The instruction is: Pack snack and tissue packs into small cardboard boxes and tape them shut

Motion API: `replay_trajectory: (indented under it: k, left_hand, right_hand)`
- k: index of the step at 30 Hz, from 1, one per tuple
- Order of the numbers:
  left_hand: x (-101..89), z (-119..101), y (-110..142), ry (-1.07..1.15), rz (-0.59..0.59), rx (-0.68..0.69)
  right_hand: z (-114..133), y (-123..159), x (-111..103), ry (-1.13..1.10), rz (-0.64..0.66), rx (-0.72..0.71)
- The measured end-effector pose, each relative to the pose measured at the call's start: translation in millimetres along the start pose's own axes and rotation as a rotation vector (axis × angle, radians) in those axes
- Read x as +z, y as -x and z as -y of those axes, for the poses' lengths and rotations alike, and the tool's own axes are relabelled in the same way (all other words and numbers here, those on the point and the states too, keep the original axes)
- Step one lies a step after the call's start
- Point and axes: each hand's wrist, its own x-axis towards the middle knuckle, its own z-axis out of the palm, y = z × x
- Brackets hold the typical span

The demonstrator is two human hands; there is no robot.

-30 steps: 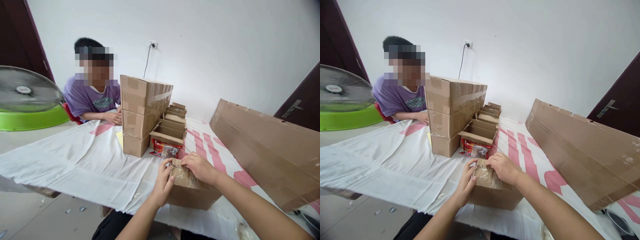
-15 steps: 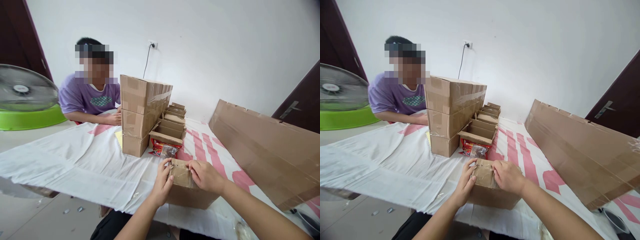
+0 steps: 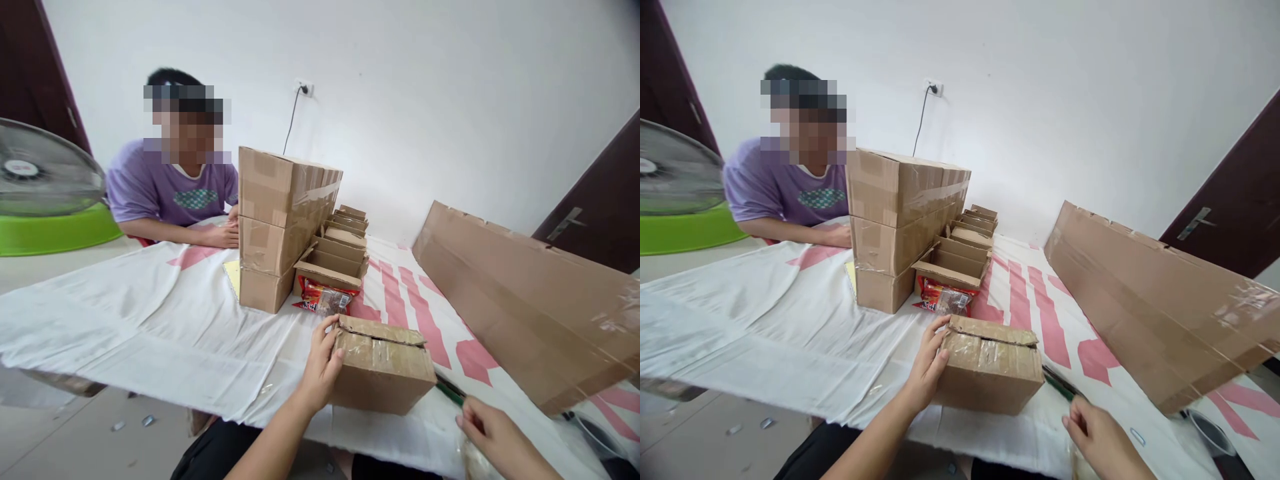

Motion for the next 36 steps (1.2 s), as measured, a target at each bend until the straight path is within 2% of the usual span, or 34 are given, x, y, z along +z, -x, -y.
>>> replay_trajectory:
  k: [3,5,8,11,14,17,19,23,26,30,36]
  left_hand:
    - [2.3,-5.7,2.5,-0.028,-0.087,0.009]
    - [3.2,-10.4,5.6,-0.051,-0.157,0.039]
    - [3.9,-16.4,10.0,-0.054,-0.197,0.107]
    - [4.5,-19.3,11.3,-0.051,-0.194,0.130]
    - [5.1,-19.5,9.6,-0.068,-0.185,0.116]
    - [5.9,-18.9,7.4,-0.080,-0.186,0.101]
    - [6.5,-18.2,6.5,-0.091,-0.192,0.094]
    - [7.5,-16.6,5.5,-0.115,-0.196,0.116]
    - [6.9,-16.2,4.6,-0.134,-0.185,0.142]
    - [5.2,-17.5,3.0,-0.135,-0.174,0.161]
    - [4.1,-18.9,2.8,-0.126,-0.156,0.162]
  right_hand:
    - [-35.8,14.2,38.3,0.148,0.102,0.166]
    - [-46.4,20.1,53.0,0.174,0.117,0.226]
    - [-45.9,22.1,54.2,0.234,0.046,0.231]
    - [-33.7,16.0,38.0,0.303,-0.115,0.176]
    - [-10.1,4.9,13.1,0.193,-0.300,0.023]
    - [31.0,-7.2,-16.1,0.042,-0.548,-0.292]
    - [67.1,-15.8,-34.4,-0.001,-0.662,-0.490]
    - [137.9,-38.2,-56.4,0.002,-0.646,-0.756]
    - [171.7,-56.8,-57.5,0.025,-0.628,-0.858]
    - [188.2,-73.3,-50.3,0.066,-0.608,-0.891]
    - [187.2,-79.9,-44.1,0.222,-0.595,-0.935]
